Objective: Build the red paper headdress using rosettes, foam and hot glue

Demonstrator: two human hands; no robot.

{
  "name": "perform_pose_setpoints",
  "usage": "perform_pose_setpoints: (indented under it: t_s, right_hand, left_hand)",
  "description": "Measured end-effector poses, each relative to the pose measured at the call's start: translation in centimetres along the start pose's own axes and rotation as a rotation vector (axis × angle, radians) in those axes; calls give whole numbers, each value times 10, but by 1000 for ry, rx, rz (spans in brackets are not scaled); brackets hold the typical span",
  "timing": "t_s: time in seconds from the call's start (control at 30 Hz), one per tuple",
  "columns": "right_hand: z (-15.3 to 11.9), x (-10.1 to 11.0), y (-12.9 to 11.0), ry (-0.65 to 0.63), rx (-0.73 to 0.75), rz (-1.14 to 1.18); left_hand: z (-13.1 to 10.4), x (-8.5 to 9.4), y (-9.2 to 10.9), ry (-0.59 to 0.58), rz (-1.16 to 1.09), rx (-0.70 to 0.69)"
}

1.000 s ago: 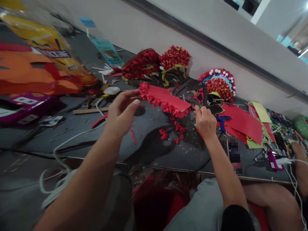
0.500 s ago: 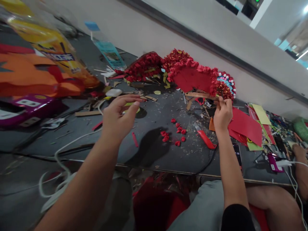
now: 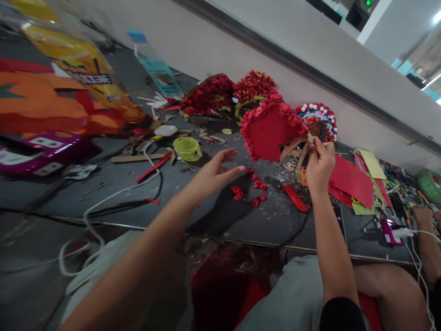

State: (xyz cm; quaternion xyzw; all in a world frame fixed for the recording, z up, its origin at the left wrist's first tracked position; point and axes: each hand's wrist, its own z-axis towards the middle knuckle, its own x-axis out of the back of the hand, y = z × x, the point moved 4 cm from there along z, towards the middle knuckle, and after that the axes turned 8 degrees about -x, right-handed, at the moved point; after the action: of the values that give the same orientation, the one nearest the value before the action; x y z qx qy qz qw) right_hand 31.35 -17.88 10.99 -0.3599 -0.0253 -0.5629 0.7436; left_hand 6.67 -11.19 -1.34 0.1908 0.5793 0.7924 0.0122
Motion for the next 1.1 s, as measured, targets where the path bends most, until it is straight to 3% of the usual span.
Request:
perform_pose_setpoints:
  t_s: [0.13,0.3,0.5,0.63,0.83,1.1]
  right_hand:
    - [-2,7,-29,-7,53,46]
    - [-8,11,-42,-26,-12,128]
    - [-32,-6,-5,-115,-46,196]
    - [-47,-22,27,-280,-62,46]
    - [-66,-55,46,-496,-56,-226]
    - [-73,-70,58,-529,-75,-324]
  left_hand:
    - [0,-11,-6,-19,-81,54]
    - [1,-2,11,116,-373,-74]
    - [0,23,21,396,-414,-146]
    - [-2,36,23,494,-391,-183]
    - [10,43,30,542,-220,-199]
    - [34,31,12,417,-150,-177]
